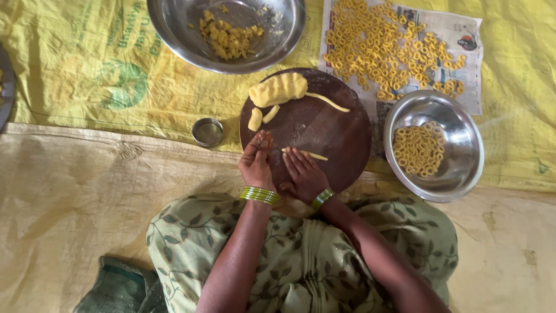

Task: The person sits on the floor and shapes small pieces of yellow dough into thin ropes, then forms them into rings. The finished rings are placed into a metal bowl. The person repeatedly rolls, cuts, and shapes dough pieces by hand on a wooden board.

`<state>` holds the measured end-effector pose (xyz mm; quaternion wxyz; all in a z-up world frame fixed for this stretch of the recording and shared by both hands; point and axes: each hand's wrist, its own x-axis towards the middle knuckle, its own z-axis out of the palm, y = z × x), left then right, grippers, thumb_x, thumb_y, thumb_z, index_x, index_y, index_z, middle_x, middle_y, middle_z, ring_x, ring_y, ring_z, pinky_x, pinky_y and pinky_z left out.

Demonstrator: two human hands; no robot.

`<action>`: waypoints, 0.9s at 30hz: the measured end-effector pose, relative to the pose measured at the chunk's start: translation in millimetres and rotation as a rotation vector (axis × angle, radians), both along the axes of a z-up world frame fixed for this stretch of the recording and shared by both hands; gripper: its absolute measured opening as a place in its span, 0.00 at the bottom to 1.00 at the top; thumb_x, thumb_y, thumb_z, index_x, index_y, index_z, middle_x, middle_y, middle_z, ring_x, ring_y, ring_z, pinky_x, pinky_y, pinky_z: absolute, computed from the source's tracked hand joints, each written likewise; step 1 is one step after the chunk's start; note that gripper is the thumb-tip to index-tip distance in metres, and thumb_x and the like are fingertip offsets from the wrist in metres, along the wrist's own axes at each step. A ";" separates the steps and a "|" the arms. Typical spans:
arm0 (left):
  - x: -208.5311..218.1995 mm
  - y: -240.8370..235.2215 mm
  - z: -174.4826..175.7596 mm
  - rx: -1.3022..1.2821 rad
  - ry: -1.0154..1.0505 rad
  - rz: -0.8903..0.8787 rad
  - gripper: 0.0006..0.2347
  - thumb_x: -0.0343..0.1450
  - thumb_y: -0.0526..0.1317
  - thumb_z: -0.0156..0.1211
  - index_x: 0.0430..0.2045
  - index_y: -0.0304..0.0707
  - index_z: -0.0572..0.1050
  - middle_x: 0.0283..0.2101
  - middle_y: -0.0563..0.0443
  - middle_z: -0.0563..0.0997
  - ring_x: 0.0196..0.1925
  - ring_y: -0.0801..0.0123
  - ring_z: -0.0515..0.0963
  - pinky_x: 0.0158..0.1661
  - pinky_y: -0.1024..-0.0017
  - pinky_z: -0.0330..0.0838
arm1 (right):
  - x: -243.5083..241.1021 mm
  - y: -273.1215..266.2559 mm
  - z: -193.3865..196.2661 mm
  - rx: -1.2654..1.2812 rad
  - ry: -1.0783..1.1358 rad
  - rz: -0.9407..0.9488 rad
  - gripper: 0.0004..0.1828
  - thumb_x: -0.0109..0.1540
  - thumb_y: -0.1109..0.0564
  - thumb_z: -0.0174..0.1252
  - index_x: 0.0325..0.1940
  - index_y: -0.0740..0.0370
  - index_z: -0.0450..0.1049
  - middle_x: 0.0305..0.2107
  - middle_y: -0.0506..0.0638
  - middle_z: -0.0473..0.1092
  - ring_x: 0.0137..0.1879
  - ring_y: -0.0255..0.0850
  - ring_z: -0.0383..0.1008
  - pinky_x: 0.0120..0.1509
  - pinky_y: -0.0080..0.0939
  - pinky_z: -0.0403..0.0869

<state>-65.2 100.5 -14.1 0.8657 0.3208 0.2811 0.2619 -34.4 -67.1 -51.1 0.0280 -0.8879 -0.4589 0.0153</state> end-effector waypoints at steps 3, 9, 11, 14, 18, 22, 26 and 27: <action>-3.1 6.6 14.7 -0.056 0.086 -0.039 0.14 0.74 0.27 0.53 0.53 0.31 0.77 0.49 0.45 0.85 0.47 0.69 0.85 0.31 0.80 0.69 | 48.7 19.7 -3.6 -0.027 -0.046 -0.047 0.51 0.65 0.24 0.40 0.79 0.64 0.48 0.76 0.59 0.46 0.81 0.50 0.44 0.82 0.56 0.45; -8.7 5.3 48.8 -0.219 0.061 -0.104 0.09 0.74 0.34 0.58 0.47 0.34 0.78 0.44 0.46 0.87 0.40 0.70 0.86 0.33 0.77 0.74 | 89.7 27.5 9.0 0.039 -0.141 -0.015 0.50 0.66 0.26 0.38 0.79 0.66 0.49 0.77 0.59 0.47 0.82 0.51 0.45 0.83 0.56 0.46; -10.3 2.6 56.2 -0.249 0.089 -0.119 0.09 0.75 0.35 0.58 0.47 0.34 0.78 0.43 0.46 0.87 0.41 0.70 0.85 0.36 0.76 0.76 | 70.6 19.3 15.4 0.079 -0.095 0.070 0.51 0.65 0.26 0.40 0.77 0.67 0.49 0.75 0.62 0.48 0.80 0.54 0.46 0.81 0.57 0.47; -7.8 -2.6 57.5 -0.286 0.020 -0.149 0.09 0.76 0.36 0.57 0.47 0.36 0.79 0.43 0.48 0.86 0.42 0.72 0.84 0.35 0.77 0.73 | 30.4 -6.4 27.4 0.023 0.106 0.124 0.50 0.64 0.25 0.42 0.76 0.66 0.52 0.73 0.61 0.51 0.79 0.55 0.48 0.80 0.57 0.49; -6.9 -5.4 57.0 -0.418 -0.010 -0.158 0.09 0.76 0.37 0.57 0.48 0.39 0.77 0.44 0.51 0.86 0.41 0.75 0.83 0.37 0.77 0.73 | 23.9 -33.7 43.6 0.157 0.201 0.119 0.47 0.68 0.28 0.40 0.78 0.66 0.52 0.75 0.62 0.52 0.81 0.56 0.50 0.82 0.56 0.52; -8.8 1.0 57.0 -0.389 0.017 -0.135 0.09 0.76 0.37 0.57 0.49 0.39 0.77 0.43 0.52 0.86 0.40 0.76 0.82 0.36 0.79 0.72 | 35.8 -32.5 32.6 0.092 0.085 0.088 0.47 0.66 0.27 0.40 0.77 0.65 0.53 0.74 0.61 0.51 0.80 0.54 0.50 0.81 0.56 0.51; -0.7 4.8 49.8 -0.277 0.027 -0.083 0.09 0.76 0.37 0.58 0.48 0.37 0.77 0.43 0.50 0.86 0.39 0.75 0.82 0.34 0.78 0.71 | 84.3 -13.8 3.8 -0.088 -0.138 0.067 0.47 0.67 0.29 0.40 0.78 0.65 0.51 0.75 0.59 0.49 0.80 0.51 0.47 0.81 0.56 0.48; 0.5 6.6 48.1 -0.277 0.019 -0.072 0.09 0.76 0.38 0.58 0.48 0.37 0.77 0.43 0.51 0.86 0.39 0.76 0.83 0.34 0.79 0.71 | 95.6 -10.9 -1.2 -0.084 -0.156 0.031 0.46 0.67 0.29 0.39 0.78 0.64 0.51 0.76 0.58 0.49 0.81 0.49 0.47 0.82 0.55 0.47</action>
